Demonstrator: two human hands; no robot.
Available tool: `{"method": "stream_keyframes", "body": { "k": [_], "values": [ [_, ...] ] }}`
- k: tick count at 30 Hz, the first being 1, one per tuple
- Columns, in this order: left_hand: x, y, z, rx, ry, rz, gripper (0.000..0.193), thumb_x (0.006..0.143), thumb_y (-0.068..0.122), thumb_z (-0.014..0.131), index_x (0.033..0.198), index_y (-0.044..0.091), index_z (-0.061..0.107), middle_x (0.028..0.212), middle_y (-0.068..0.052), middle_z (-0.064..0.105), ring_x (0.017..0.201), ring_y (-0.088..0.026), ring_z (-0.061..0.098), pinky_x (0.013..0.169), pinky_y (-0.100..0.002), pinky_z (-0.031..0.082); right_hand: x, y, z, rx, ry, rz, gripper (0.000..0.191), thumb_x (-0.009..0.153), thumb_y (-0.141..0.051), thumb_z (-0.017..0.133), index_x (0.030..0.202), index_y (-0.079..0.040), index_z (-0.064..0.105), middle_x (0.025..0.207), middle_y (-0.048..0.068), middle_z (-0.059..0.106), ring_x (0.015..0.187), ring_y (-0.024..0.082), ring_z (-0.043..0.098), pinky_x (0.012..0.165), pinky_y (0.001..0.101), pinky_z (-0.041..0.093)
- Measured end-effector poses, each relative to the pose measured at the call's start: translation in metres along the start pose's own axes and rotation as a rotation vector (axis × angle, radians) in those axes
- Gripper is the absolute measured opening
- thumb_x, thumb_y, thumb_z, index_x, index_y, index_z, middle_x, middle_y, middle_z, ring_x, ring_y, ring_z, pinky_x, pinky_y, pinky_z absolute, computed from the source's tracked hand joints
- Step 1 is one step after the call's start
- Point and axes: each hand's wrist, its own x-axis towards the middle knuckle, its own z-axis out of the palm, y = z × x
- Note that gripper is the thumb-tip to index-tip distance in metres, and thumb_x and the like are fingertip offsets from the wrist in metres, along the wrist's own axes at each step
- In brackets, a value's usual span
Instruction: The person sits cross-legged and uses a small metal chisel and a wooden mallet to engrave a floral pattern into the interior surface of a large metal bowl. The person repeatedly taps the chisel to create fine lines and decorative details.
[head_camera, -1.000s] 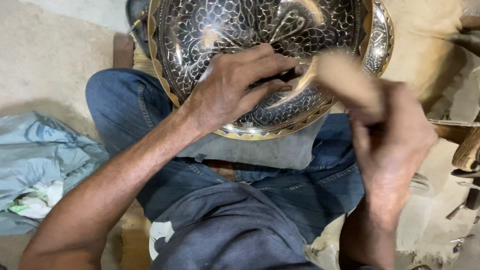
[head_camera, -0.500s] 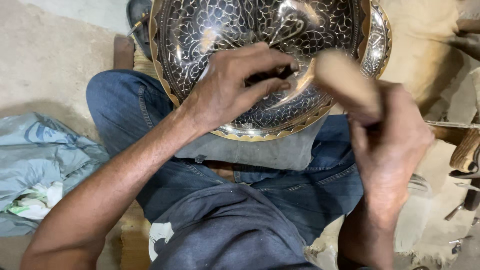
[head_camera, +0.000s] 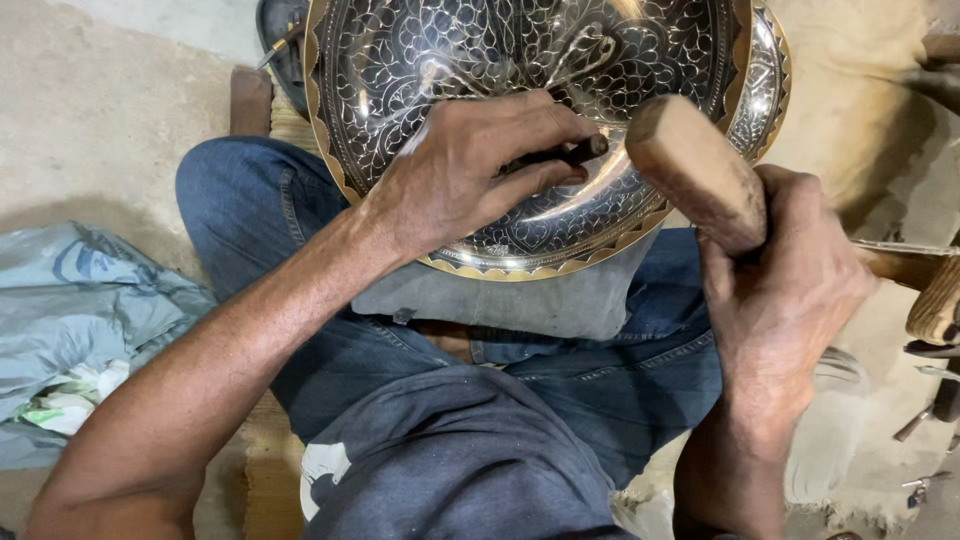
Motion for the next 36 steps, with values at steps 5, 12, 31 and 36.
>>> {"method": "stream_keyframes", "body": {
  "k": [5, 12, 31, 36],
  "values": [
    [-0.001, 0.001, -0.001, -0.027, 0.020, 0.002, 0.031, 0.101, 0.015, 0.074, 0.131, 0.007, 0.066, 0.113, -0.007, 0.074, 0.100, -0.018, 0.076, 0.088, -0.027, 0.067, -0.008, 0.002, 0.017, 0.550, 0.162, 0.260, 0.022, 0.104, 0.004, 0.069, 0.123, -0.001, 0.058, 0.104, 0.014, 0.065, 0.086, 0.022, 0.065, 0.081, 0.0295, 0.055],
    [0.001, 0.000, 0.001, 0.000, 0.010, 0.013, 0.030, 0.102, 0.015, 0.076, 0.128, 0.005, 0.067, 0.111, -0.008, 0.073, 0.096, -0.018, 0.075, 0.082, -0.025, 0.066, -0.005, 0.009, 0.007, -0.042, -0.100, -0.034, 0.029, 0.097, 0.003, 0.081, 0.118, 0.000, 0.061, 0.092, 0.014, 0.066, 0.079, 0.026, 0.067, 0.074, 0.0383, 0.055],
    [0.000, -0.001, -0.004, 0.005, -0.001, -0.001, 0.030, 0.102, 0.015, 0.075, 0.129, 0.006, 0.067, 0.109, -0.006, 0.072, 0.094, -0.016, 0.074, 0.081, -0.025, 0.065, 0.002, -0.008, 0.007, 0.161, -0.085, 0.160, 0.034, 0.096, -0.002, 0.080, 0.121, 0.000, 0.057, 0.098, 0.019, 0.064, 0.088, 0.035, 0.067, 0.083, 0.0382, 0.053],
    [0.001, 0.000, -0.004, 0.000, 0.016, 0.007, 0.031, 0.101, 0.016, 0.076, 0.129, 0.005, 0.068, 0.109, -0.006, 0.072, 0.093, -0.015, 0.074, 0.080, -0.025, 0.065, -0.001, -0.010, 0.009, 0.350, 0.055, 0.192, 0.033, 0.103, 0.000, 0.072, 0.128, -0.001, 0.051, 0.110, 0.019, 0.063, 0.099, 0.031, 0.068, 0.091, 0.0316, 0.055]
  ]
}}
